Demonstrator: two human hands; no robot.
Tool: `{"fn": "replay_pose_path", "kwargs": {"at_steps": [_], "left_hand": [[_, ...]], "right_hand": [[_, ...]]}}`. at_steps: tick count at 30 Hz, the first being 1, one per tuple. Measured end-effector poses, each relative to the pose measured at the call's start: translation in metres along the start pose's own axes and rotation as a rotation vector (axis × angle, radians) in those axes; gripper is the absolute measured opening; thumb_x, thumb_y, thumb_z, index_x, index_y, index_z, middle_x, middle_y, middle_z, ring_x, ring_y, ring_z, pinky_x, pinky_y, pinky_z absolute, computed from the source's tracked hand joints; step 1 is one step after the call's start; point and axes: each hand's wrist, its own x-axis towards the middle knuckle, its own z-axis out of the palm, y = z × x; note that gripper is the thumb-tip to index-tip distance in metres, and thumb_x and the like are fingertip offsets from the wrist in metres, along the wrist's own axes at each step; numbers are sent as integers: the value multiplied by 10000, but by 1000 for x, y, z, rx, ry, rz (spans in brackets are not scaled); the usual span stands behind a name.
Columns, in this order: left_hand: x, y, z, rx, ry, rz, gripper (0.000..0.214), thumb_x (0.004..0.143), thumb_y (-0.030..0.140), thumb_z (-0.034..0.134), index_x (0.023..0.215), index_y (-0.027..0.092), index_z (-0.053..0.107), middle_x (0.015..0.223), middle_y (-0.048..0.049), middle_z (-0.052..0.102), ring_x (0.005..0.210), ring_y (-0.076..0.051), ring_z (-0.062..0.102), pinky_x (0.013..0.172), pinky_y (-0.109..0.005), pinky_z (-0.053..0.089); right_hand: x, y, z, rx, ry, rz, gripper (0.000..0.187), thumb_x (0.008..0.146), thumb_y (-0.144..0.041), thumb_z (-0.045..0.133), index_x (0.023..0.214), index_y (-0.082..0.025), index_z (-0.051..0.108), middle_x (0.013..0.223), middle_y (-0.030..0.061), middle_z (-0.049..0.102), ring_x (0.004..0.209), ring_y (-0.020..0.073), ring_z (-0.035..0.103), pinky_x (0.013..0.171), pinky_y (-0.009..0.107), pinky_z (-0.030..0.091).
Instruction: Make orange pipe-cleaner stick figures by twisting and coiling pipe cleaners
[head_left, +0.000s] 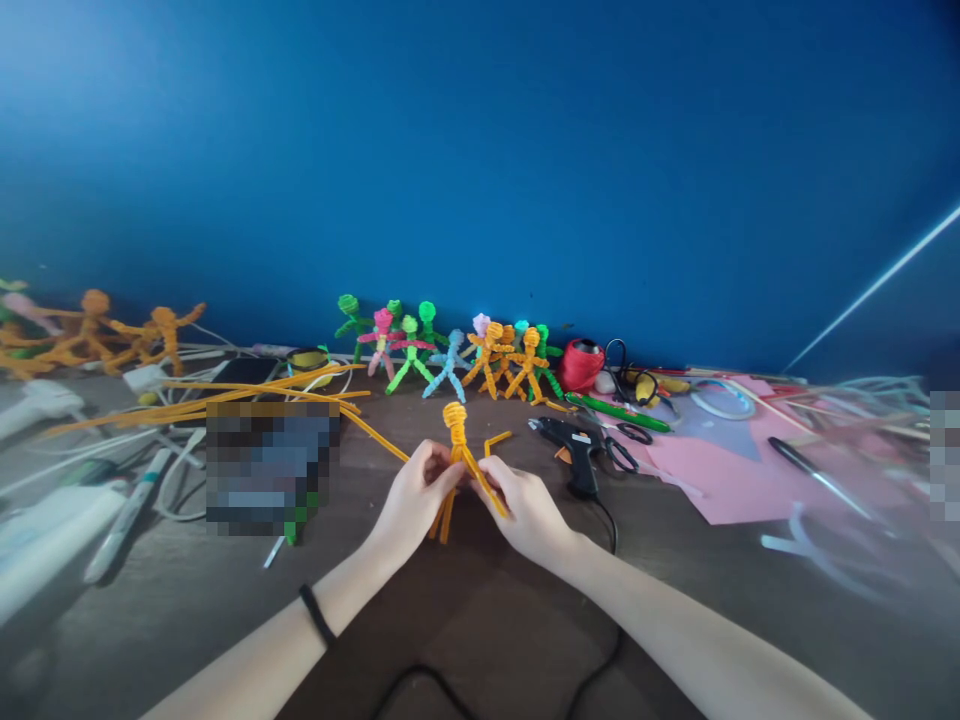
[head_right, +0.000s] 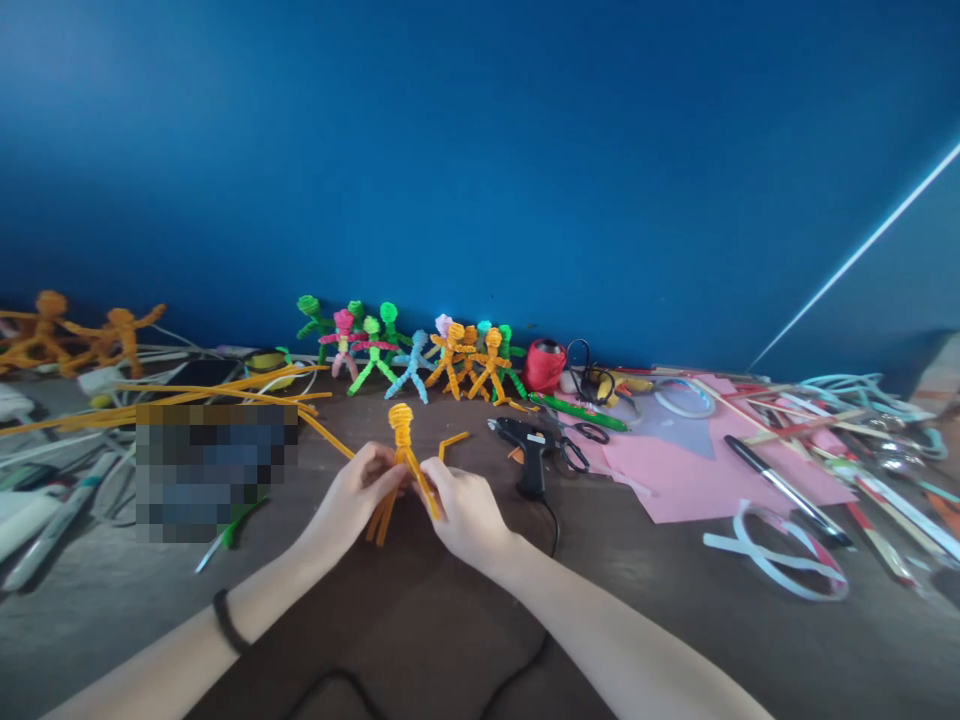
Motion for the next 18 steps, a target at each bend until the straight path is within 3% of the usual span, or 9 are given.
{"fn": "replay_pose_path", "kwargs": {"at_steps": [3, 7, 14, 18], "left_hand": [[1, 0, 3, -329, -35, -81, 187, 723, 327, 572, 810, 165, 541, 757, 2, 611, 739, -145, 571, 746, -285, 438], [-1, 1, 4, -468, -66, -165, 178, 729, 311, 583, 778, 142, 614, 784, -29, 651, 784, -152, 581, 801, -271, 424], [8, -9, -6, -790, 16, -339, 115, 736, 251, 577, 655, 171, 557, 770, -15, 645, 738, -115, 594, 726, -225, 470], [12, -13, -8, -891, -58, -352, 95, 754, 236, 543, 684, 173, 530, 721, -9, 622, 707, -115, 596, 722, -246, 480]], "right_hand": [[0, 0, -1, 54, -9, -39, 125, 861, -221, 384, 899, -183, 496, 722, 24, 619, 640, 136, 585, 577, 214, 399], [1, 0, 0, 81, -50, -59, 172, 872, -232, 370, 981, -181, 494, 856, 56, 639, 733, 147, 605, 622, 224, 424], [0, -1, 2, -7, -29, -55, 151, 809, -222, 458, 910, -187, 565, 763, 43, 610, 700, 154, 573, 628, 240, 421], [-1, -2, -2, 48, -14, -41, 256, 753, -115, 426, 963, -179, 558, 837, 55, 615, 737, 155, 564, 674, 255, 431]]}}
